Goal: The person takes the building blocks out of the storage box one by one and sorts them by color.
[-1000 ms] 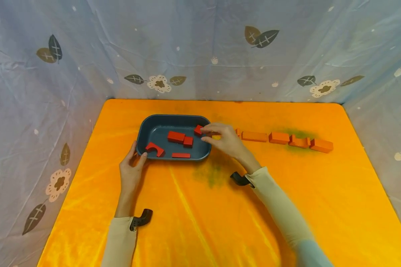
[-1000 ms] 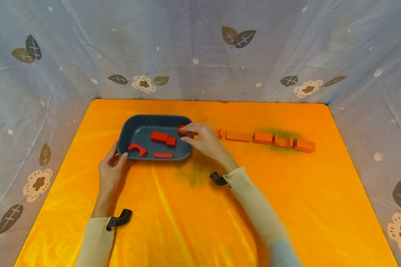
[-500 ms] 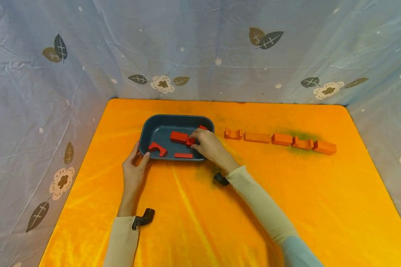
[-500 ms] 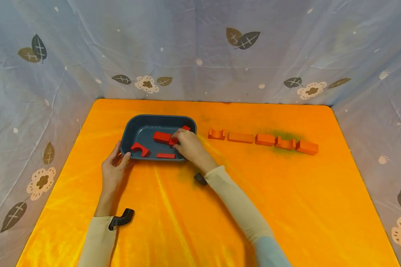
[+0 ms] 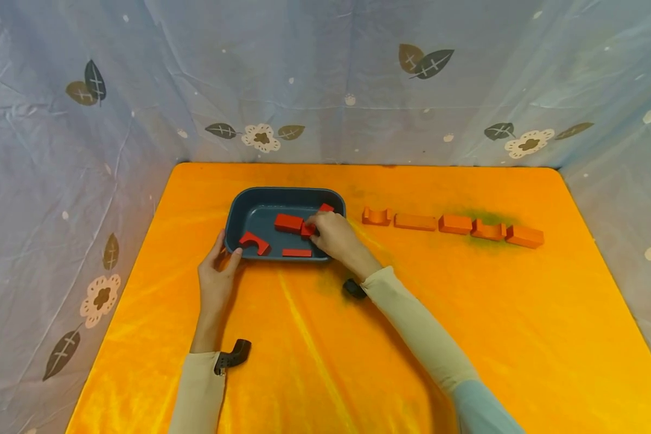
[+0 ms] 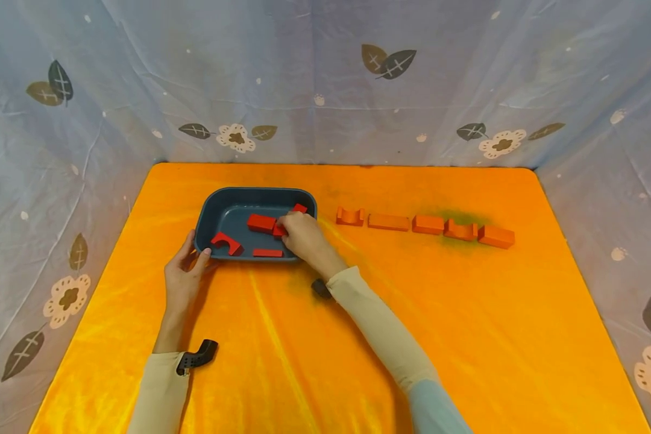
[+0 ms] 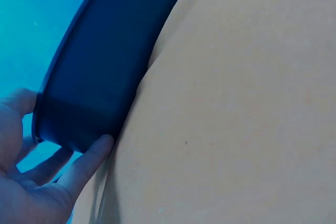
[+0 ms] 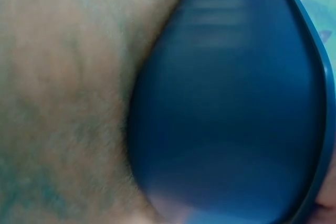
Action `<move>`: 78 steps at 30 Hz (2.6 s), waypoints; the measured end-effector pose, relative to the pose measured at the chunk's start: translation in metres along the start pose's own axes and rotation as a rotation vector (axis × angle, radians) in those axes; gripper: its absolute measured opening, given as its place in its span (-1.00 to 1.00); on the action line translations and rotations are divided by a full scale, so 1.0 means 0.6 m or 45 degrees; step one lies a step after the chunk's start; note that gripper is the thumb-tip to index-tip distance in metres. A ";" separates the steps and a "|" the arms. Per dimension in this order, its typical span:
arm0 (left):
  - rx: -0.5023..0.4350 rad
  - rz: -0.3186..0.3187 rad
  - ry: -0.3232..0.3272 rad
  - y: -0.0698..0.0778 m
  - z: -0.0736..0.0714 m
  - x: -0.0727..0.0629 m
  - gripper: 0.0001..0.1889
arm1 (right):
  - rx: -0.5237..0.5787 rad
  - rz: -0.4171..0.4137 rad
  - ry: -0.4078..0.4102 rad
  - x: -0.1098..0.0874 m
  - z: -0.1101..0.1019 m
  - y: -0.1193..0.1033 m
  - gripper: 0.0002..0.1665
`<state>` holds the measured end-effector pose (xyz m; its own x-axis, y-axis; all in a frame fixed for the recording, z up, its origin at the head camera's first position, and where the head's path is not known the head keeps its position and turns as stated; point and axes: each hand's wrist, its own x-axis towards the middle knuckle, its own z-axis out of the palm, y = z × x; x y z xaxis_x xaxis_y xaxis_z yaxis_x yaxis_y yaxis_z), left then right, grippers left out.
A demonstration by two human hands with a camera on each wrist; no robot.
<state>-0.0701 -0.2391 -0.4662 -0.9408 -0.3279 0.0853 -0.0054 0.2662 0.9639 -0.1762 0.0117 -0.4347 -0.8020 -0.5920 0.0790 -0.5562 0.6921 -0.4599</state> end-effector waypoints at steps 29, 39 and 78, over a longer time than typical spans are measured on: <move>0.037 -0.010 0.012 0.015 -0.002 -0.005 -0.38 | 0.718 0.079 0.368 -0.131 -0.091 0.092 -0.61; 0.037 -0.028 -0.008 0.063 0.002 -0.019 -0.40 | 0.541 0.107 0.283 -0.163 -0.049 0.135 -0.66; 0.009 -0.010 0.020 -0.002 0.000 0.001 -0.38 | 0.627 0.056 0.249 -0.085 -0.082 0.047 -0.63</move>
<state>-0.0703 -0.2397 -0.4674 -0.9354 -0.3439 0.0818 -0.0152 0.2703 0.9626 -0.1619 0.0818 -0.4080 -0.8739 -0.4464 0.1924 -0.3911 0.4107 -0.8236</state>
